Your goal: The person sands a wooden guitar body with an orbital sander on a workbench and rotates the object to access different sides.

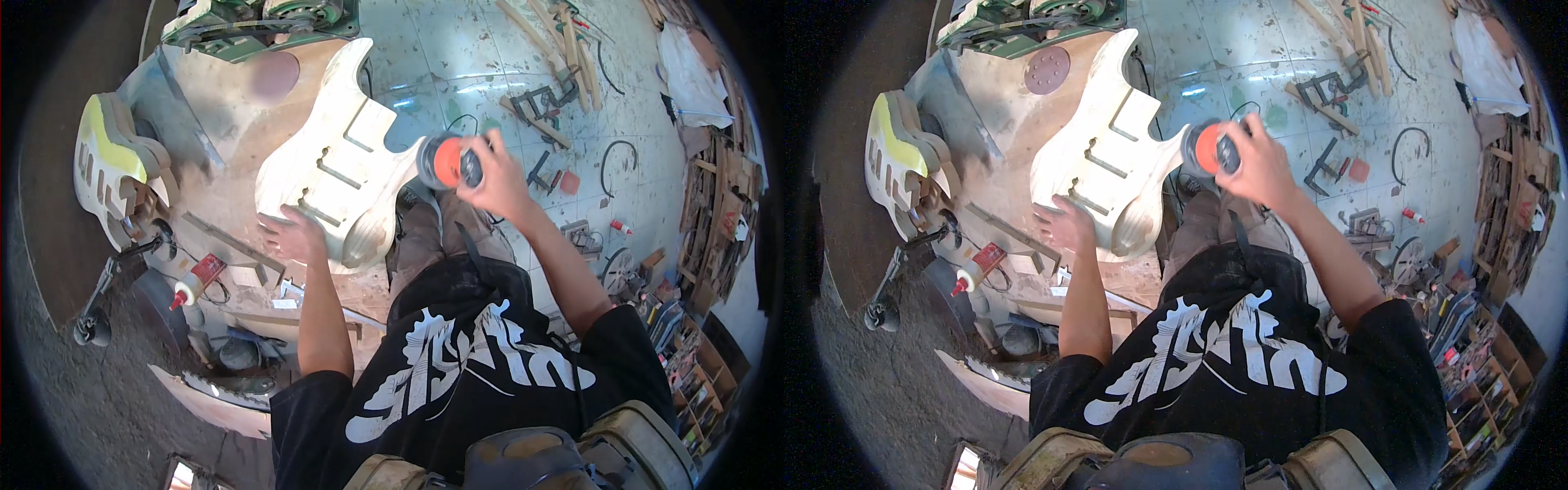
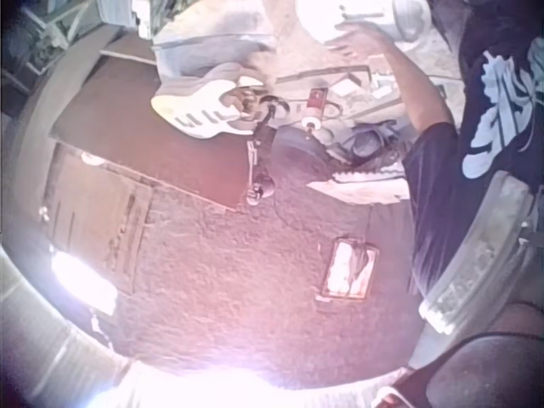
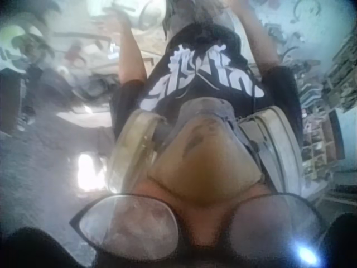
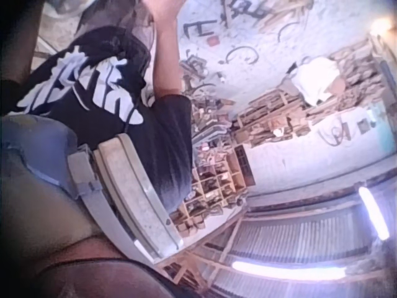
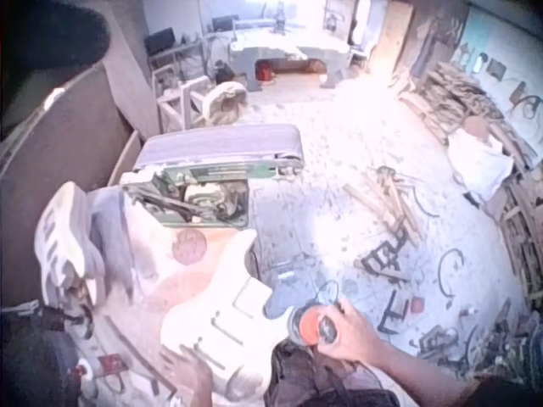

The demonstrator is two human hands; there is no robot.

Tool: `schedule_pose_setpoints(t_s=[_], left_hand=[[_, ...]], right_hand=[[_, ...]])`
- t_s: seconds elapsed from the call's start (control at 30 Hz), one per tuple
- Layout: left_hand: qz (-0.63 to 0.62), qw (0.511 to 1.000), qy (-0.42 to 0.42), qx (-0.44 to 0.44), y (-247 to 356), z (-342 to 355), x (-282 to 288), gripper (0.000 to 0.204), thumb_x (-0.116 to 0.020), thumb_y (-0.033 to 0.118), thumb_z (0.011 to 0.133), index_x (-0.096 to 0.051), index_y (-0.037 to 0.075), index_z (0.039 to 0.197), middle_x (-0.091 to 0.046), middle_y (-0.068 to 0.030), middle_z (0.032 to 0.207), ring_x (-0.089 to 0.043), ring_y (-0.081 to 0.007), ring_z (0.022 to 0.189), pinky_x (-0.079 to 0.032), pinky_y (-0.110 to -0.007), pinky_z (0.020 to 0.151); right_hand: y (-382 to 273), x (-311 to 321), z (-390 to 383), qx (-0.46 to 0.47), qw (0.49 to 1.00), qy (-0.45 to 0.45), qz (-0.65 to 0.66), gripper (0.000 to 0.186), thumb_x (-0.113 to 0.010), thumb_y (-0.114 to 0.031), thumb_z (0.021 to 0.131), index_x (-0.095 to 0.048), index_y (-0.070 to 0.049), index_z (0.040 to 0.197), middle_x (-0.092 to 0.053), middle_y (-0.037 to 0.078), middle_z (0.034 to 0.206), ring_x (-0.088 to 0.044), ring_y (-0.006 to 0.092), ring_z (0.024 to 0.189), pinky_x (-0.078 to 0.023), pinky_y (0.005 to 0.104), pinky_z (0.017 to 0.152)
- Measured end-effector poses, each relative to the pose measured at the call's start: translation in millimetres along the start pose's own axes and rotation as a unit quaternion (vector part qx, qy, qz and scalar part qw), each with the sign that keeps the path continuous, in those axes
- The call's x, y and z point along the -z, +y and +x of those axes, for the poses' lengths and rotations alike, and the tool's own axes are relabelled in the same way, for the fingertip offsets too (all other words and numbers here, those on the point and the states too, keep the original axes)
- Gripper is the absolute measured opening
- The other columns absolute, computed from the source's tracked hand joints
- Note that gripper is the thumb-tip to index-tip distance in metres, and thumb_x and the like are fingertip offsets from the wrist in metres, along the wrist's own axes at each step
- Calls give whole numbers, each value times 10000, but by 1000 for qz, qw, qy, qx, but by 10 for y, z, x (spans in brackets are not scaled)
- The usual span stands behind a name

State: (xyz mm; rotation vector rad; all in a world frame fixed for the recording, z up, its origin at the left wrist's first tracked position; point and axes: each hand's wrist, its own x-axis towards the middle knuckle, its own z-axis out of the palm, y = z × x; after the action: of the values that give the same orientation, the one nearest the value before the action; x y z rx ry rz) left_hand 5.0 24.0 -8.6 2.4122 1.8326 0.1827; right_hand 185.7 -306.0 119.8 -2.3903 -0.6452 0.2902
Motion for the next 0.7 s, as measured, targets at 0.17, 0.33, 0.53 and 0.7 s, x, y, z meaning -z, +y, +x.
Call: schedule_pose_setpoints(t_s=[0.17, 0.33, 0.53, 0.7], left_hand=[[15, 1000, -9, 11, 28, -4, 51, 758, -362, 603, 1063, -371, 78, 1609, -404, -235, 1610, -390, -493, 1439, -325, -622, 1166], [1, 1000, -4, -6, 49, -30, 75, 754, -368, 591, 1064, -366, 74, 1612, -400, -235, 1611, -381, -476, 1455, -314, -603, 1183], [2, 1000, 1, -6, 12, -6, 52, 760, -366, 600, 1063, -359, 81, 1618, -390, -233, 1615, -379, -459, 1462, -312, -600, 1182], [6, 1000, -7, -3, 24, -17, 63, 770, -370, 611, 1059, -352, 86, 1623, -385, -226, 1622, -378, -462, 1460, -314, -608, 1176]], right_hand=[[-58, 51, 51, -5, 1000, -27, -12, 545, -799, -143, 689, -599, -163, 1196, -520, 154, 1090, -678, 432, 915, -584, 507, 753], [-65, 12, 46, 20, 1000, -12, -9, 553, -801, -154, 685, -600, -172, 1201, -518, 148, 1097, -679, 437, 887, -586, 521, 747], [-47, 39, 38, 27, 999, -39, 0, 567, -792, -155, 682, -603, -184, 1216, -524, 149, 1123, -674, 448, 912, -580, 520, 753], [75, 29, 182, 13, 999, -29, -5, 582, -806, -196, 694, -600, -205, 1239, -525, 147, 1141, -673, 448, 933, -569, 532, 783]])
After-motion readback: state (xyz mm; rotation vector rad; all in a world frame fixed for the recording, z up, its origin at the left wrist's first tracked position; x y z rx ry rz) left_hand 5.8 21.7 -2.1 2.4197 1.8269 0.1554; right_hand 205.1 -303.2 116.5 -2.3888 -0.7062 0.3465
